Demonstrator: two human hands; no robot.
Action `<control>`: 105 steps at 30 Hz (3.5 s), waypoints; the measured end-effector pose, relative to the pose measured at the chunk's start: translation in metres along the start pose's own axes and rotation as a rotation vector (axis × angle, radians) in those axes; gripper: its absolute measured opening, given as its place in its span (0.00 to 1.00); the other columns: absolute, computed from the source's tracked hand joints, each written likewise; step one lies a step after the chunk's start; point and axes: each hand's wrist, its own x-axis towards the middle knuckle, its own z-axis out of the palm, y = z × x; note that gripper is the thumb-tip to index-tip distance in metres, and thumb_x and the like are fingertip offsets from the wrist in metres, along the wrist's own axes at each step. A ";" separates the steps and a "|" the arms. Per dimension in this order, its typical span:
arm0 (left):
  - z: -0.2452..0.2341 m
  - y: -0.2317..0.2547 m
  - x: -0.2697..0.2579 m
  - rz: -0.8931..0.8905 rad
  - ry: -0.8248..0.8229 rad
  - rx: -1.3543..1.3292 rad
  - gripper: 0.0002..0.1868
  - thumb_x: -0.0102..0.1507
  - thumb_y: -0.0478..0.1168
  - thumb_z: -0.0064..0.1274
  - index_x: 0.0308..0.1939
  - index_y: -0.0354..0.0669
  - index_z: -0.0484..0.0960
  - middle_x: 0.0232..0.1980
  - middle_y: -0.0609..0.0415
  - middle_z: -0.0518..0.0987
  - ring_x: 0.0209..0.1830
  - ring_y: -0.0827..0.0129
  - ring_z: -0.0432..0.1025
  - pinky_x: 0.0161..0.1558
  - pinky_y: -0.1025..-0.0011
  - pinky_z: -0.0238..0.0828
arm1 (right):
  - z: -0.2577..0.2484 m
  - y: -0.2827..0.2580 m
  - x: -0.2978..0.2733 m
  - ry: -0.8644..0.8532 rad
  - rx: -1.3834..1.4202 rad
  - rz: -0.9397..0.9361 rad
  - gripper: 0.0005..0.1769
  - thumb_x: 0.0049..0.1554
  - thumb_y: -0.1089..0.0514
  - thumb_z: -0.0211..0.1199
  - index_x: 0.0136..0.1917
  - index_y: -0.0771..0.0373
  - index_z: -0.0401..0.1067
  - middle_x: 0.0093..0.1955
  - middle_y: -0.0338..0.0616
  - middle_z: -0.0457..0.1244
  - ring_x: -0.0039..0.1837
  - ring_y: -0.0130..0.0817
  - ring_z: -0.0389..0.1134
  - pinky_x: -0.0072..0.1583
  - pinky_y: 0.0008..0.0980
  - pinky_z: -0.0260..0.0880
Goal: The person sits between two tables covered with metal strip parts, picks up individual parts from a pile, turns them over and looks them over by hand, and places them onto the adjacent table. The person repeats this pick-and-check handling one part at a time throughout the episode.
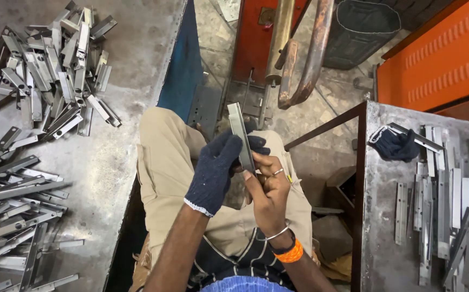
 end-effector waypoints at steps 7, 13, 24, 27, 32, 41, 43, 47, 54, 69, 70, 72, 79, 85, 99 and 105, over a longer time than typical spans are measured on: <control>0.010 0.003 -0.007 0.013 -0.051 0.032 0.17 0.71 0.43 0.48 0.59 0.36 0.80 0.46 0.57 0.83 0.41 0.79 0.75 0.41 0.78 0.73 | 0.001 0.000 -0.004 0.074 -0.034 -0.007 0.12 0.63 0.69 0.59 0.61 0.67 0.67 0.42 0.40 0.69 0.31 0.13 0.56 0.31 0.19 0.52; 0.033 0.015 -0.013 0.020 -0.170 0.121 0.19 0.72 0.43 0.45 0.59 0.34 0.81 0.48 0.53 0.86 0.41 0.78 0.75 0.39 0.79 0.70 | -0.004 -0.005 -0.012 0.184 -0.047 -0.071 0.10 0.63 0.68 0.58 0.59 0.67 0.67 0.39 0.40 0.69 0.29 0.14 0.55 0.30 0.18 0.51; 0.077 0.034 0.016 -0.086 -0.305 0.040 0.20 0.72 0.44 0.46 0.60 0.33 0.82 0.43 0.54 0.84 0.27 0.83 0.64 0.26 0.81 0.57 | -0.006 -0.064 0.011 0.348 -0.096 -0.059 0.09 0.63 0.69 0.56 0.57 0.67 0.64 0.37 0.42 0.68 0.26 0.14 0.53 0.28 0.19 0.50; 0.077 0.030 0.019 -0.121 -0.298 -0.021 0.20 0.72 0.45 0.47 0.59 0.34 0.81 0.41 0.55 0.84 0.26 0.83 0.64 0.26 0.80 0.58 | -0.006 -0.068 0.013 0.330 -0.109 -0.037 0.07 0.63 0.68 0.56 0.55 0.67 0.63 0.36 0.44 0.69 0.26 0.14 0.53 0.28 0.20 0.50; 0.076 0.027 0.021 -0.131 -0.240 0.003 0.20 0.70 0.46 0.49 0.58 0.34 0.82 0.40 0.56 0.84 0.30 0.81 0.69 0.28 0.81 0.61 | -0.008 -0.061 0.015 0.329 -0.097 -0.022 0.09 0.62 0.68 0.56 0.56 0.66 0.63 0.35 0.44 0.68 0.25 0.14 0.53 0.27 0.20 0.50; 0.078 0.035 0.017 -0.115 -0.222 -0.052 0.19 0.70 0.45 0.51 0.56 0.32 0.81 0.44 0.53 0.83 0.40 0.73 0.78 0.42 0.73 0.75 | -0.011 -0.075 0.010 0.255 -0.140 -0.003 0.15 0.60 0.69 0.59 0.61 0.69 0.65 0.40 0.43 0.70 0.28 0.16 0.58 0.28 0.20 0.55; 0.080 0.040 0.015 -0.125 -0.224 -0.048 0.19 0.69 0.45 0.50 0.56 0.33 0.82 0.45 0.51 0.84 0.41 0.71 0.79 0.43 0.72 0.76 | -0.018 -0.079 0.008 0.204 -0.168 -0.002 0.19 0.59 0.70 0.59 0.64 0.69 0.65 0.40 0.42 0.70 0.29 0.17 0.59 0.29 0.20 0.58; 0.083 0.047 0.022 -0.085 -0.201 -0.002 0.18 0.68 0.44 0.51 0.53 0.32 0.82 0.47 0.47 0.86 0.42 0.68 0.80 0.46 0.71 0.78 | -0.031 -0.083 0.018 0.056 -0.264 -0.013 0.28 0.57 0.73 0.60 0.70 0.70 0.62 0.39 0.41 0.69 0.35 0.18 0.64 0.35 0.19 0.64; 0.090 0.039 0.004 0.413 0.104 0.503 0.15 0.67 0.42 0.55 0.52 0.34 0.83 0.43 0.48 0.86 0.39 0.70 0.80 0.41 0.72 0.76 | -0.027 -0.079 0.048 0.067 -0.251 -0.113 0.29 0.56 0.76 0.58 0.70 0.73 0.61 0.39 0.41 0.67 0.40 0.18 0.68 0.40 0.18 0.66; 0.089 0.041 -0.003 0.761 0.049 0.992 0.29 0.69 0.41 0.52 0.73 0.37 0.69 0.35 0.43 0.78 0.31 0.54 0.74 0.33 0.60 0.69 | -0.025 -0.087 0.073 0.079 -0.247 -0.082 0.27 0.52 0.80 0.53 0.65 0.71 0.64 0.32 0.27 0.53 0.31 0.10 0.50 0.32 0.16 0.46; 0.089 0.042 -0.002 0.752 0.050 0.980 0.29 0.69 0.41 0.52 0.73 0.37 0.69 0.34 0.43 0.77 0.30 0.54 0.74 0.32 0.60 0.68 | -0.022 -0.089 0.073 0.072 -0.245 -0.087 0.26 0.53 0.80 0.53 0.65 0.71 0.64 0.33 0.28 0.55 0.33 0.11 0.52 0.33 0.16 0.48; 0.089 0.041 -0.006 0.742 0.052 0.968 0.28 0.69 0.41 0.52 0.73 0.37 0.69 0.34 0.42 0.77 0.29 0.54 0.73 0.32 0.60 0.68 | -0.021 -0.090 0.068 0.064 -0.244 -0.090 0.26 0.54 0.79 0.54 0.66 0.70 0.63 0.34 0.28 0.57 0.34 0.11 0.53 0.34 0.16 0.50; 0.085 0.019 -0.040 0.675 0.102 0.954 0.25 0.68 0.39 0.53 0.70 0.40 0.74 0.30 0.45 0.78 0.24 0.58 0.73 0.29 0.62 0.67 | -0.016 -0.088 0.027 0.123 -0.361 -0.055 0.27 0.56 0.77 0.54 0.68 0.69 0.63 0.43 0.37 0.67 0.43 0.18 0.65 0.43 0.18 0.64; 0.059 0.006 -0.015 0.457 0.124 0.431 0.24 0.70 0.41 0.48 0.70 0.39 0.72 0.46 0.54 0.79 0.39 0.72 0.75 0.41 0.72 0.72 | -0.003 -0.066 0.030 0.123 -0.296 -0.019 0.25 0.60 0.74 0.57 0.71 0.68 0.62 0.40 0.42 0.68 0.37 0.22 0.61 0.38 0.20 0.59; -0.288 -0.021 0.015 0.349 0.731 -0.894 0.15 0.71 0.53 0.54 0.45 0.48 0.74 0.43 0.50 0.80 0.39 0.58 0.78 0.46 0.57 0.77 | 0.131 -0.008 0.040 -0.814 -0.825 -0.026 0.16 0.56 0.55 0.67 0.57 0.59 0.74 0.36 0.42 0.70 0.32 0.32 0.67 0.38 0.34 0.65; -0.282 0.026 -0.027 0.501 1.223 -0.494 0.22 0.67 0.58 0.45 0.58 0.51 0.70 0.48 0.47 0.84 0.37 0.57 0.80 0.40 0.63 0.77 | 0.153 0.025 0.042 -0.926 -0.779 -0.050 0.15 0.56 0.55 0.67 0.56 0.59 0.75 0.37 0.41 0.70 0.33 0.33 0.67 0.39 0.34 0.67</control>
